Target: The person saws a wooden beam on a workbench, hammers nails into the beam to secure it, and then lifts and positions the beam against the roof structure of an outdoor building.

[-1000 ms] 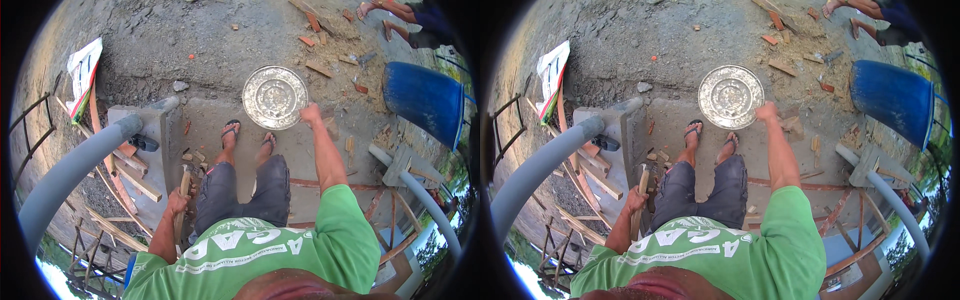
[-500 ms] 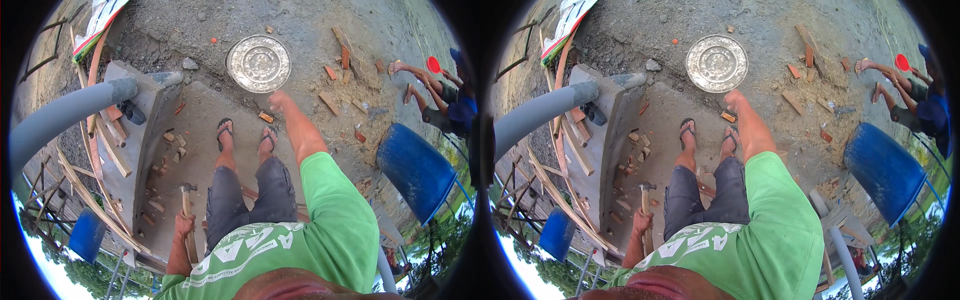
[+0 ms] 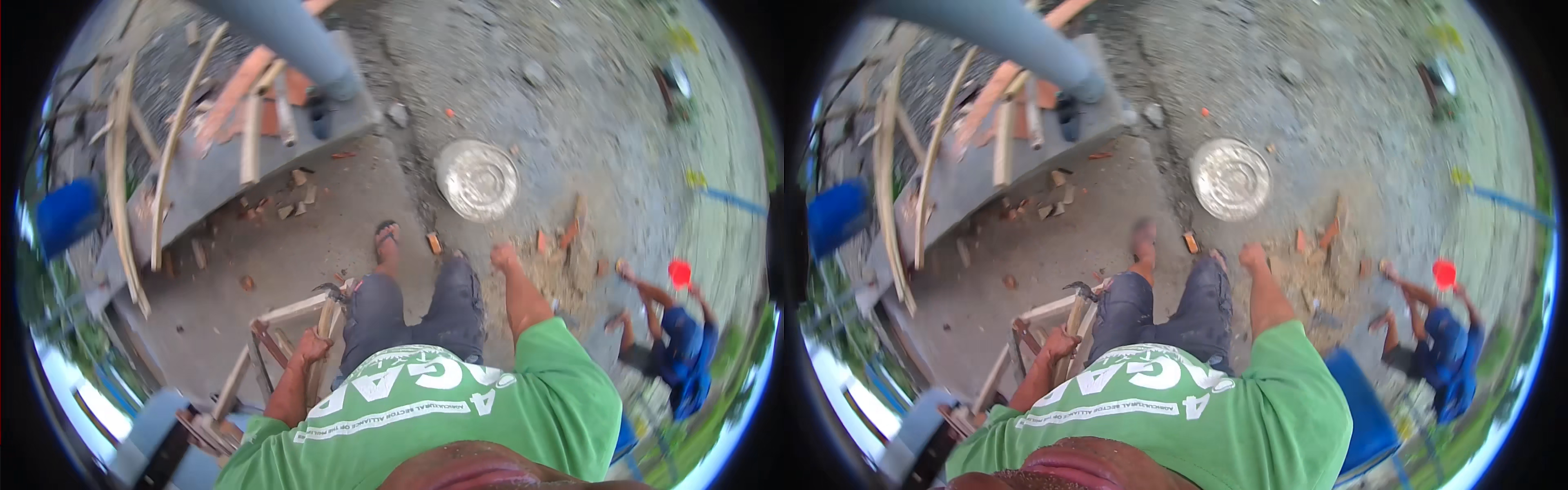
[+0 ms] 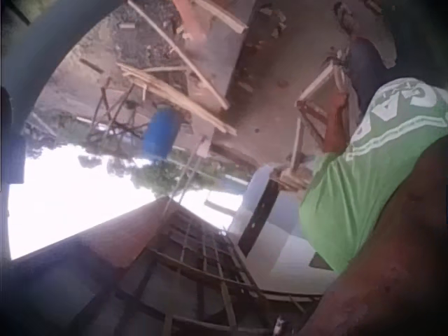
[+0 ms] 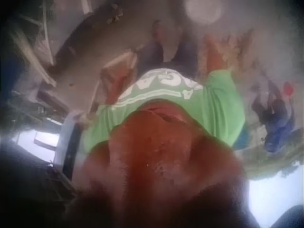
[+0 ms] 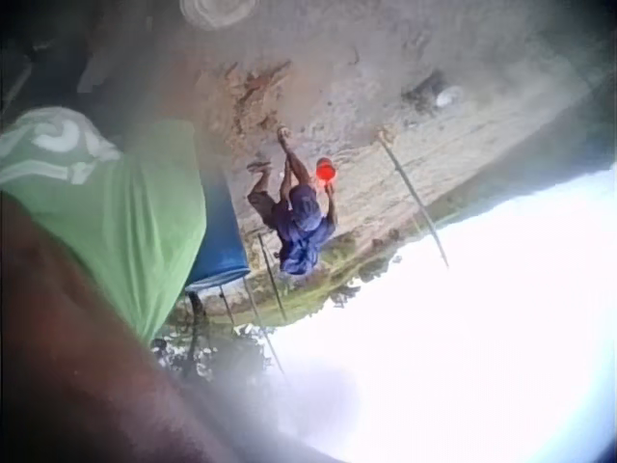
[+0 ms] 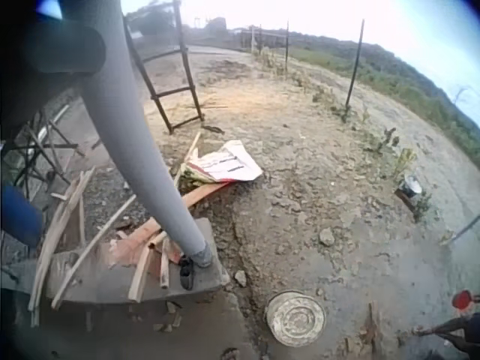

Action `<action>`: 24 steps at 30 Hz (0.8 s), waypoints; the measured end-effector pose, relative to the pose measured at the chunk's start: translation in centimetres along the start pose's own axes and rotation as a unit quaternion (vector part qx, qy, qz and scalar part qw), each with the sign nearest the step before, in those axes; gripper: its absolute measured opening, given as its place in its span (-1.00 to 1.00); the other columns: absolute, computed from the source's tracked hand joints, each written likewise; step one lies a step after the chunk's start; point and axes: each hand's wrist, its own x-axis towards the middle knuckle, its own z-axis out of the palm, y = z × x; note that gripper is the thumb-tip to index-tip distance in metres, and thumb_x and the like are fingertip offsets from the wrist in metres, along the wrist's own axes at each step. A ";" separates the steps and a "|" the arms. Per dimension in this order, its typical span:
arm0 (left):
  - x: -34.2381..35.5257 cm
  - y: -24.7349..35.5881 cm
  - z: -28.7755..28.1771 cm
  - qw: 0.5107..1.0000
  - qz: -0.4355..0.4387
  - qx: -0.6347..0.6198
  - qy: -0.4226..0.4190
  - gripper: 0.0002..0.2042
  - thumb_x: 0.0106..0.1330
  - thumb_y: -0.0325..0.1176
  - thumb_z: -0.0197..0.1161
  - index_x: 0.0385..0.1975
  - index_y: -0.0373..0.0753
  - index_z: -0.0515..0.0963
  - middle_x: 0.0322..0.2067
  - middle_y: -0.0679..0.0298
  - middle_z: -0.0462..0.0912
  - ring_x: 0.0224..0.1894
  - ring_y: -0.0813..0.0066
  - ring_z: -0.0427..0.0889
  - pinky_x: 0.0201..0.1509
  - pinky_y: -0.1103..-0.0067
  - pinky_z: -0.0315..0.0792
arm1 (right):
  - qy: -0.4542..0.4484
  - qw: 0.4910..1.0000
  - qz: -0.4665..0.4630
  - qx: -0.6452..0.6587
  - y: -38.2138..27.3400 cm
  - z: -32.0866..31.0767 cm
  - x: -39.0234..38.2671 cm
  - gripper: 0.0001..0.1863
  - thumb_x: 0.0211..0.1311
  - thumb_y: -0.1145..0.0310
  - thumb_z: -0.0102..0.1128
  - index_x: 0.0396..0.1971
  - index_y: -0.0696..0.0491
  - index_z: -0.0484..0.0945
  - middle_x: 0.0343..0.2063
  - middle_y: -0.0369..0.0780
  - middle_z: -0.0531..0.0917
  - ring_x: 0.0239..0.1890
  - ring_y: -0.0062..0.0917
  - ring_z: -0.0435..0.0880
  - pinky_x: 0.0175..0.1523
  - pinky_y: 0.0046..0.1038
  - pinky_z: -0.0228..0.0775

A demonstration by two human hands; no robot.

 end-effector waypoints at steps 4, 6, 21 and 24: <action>-7.5 2.6 5.0 0.984 -0.011 -0.155 0.082 -0.64 0.02 -0.36 0.31 -0.15 -0.36 0.57 -0.55 0.13 0.64 -0.53 0.32 0.67 -0.40 0.38 0.54 | -0.062 0.982 -0.177 -0.017 -3.6 -3.6 5.0 -0.72 0.22 0.30 0.09 -0.18 0.09 0.67 -0.20 -0.14 0.73 -0.23 -0.27 0.75 -0.15 -0.26 0.62; -12.0 4.1 7.8 0.968 0.020 -0.158 0.192 -0.62 0.01 -0.32 0.34 -0.15 -0.33 0.55 -0.44 0.05 0.65 -0.37 0.25 0.69 -0.23 0.36 0.55 | -0.078 0.971 -0.139 0.177 -6.1 -7.4 7.1 -0.70 0.26 0.34 0.13 -0.08 0.13 0.64 -0.28 -0.15 0.74 -0.35 -0.32 0.75 -0.35 -0.33 0.64; -42.1 0.0 20.2 0.561 -0.160 -0.321 0.746 -0.64 0.14 -0.30 0.42 -0.13 -0.32 0.51 -0.40 0.15 0.62 -0.37 0.42 0.56 -0.19 0.43 0.49 | -0.127 0.969 -0.123 0.175 -17.1 -28.9 2.1 -0.74 0.16 0.38 0.13 -0.21 0.19 0.62 -0.40 -0.14 0.67 -0.51 -0.36 0.71 -0.56 -0.39 0.52; -48.1 -9.5 16.2 0.550 -0.244 -0.248 0.759 -0.45 0.15 -0.19 0.42 0.09 -0.34 0.45 -0.21 -0.05 0.67 -0.17 0.16 0.67 -0.06 0.36 0.51 | -0.167 0.958 -0.186 0.144 -20.9 -25.7 0.3 -0.71 0.16 0.29 0.19 -0.21 0.17 0.63 -0.40 -0.15 0.68 -0.50 -0.39 0.71 -0.56 -0.40 0.50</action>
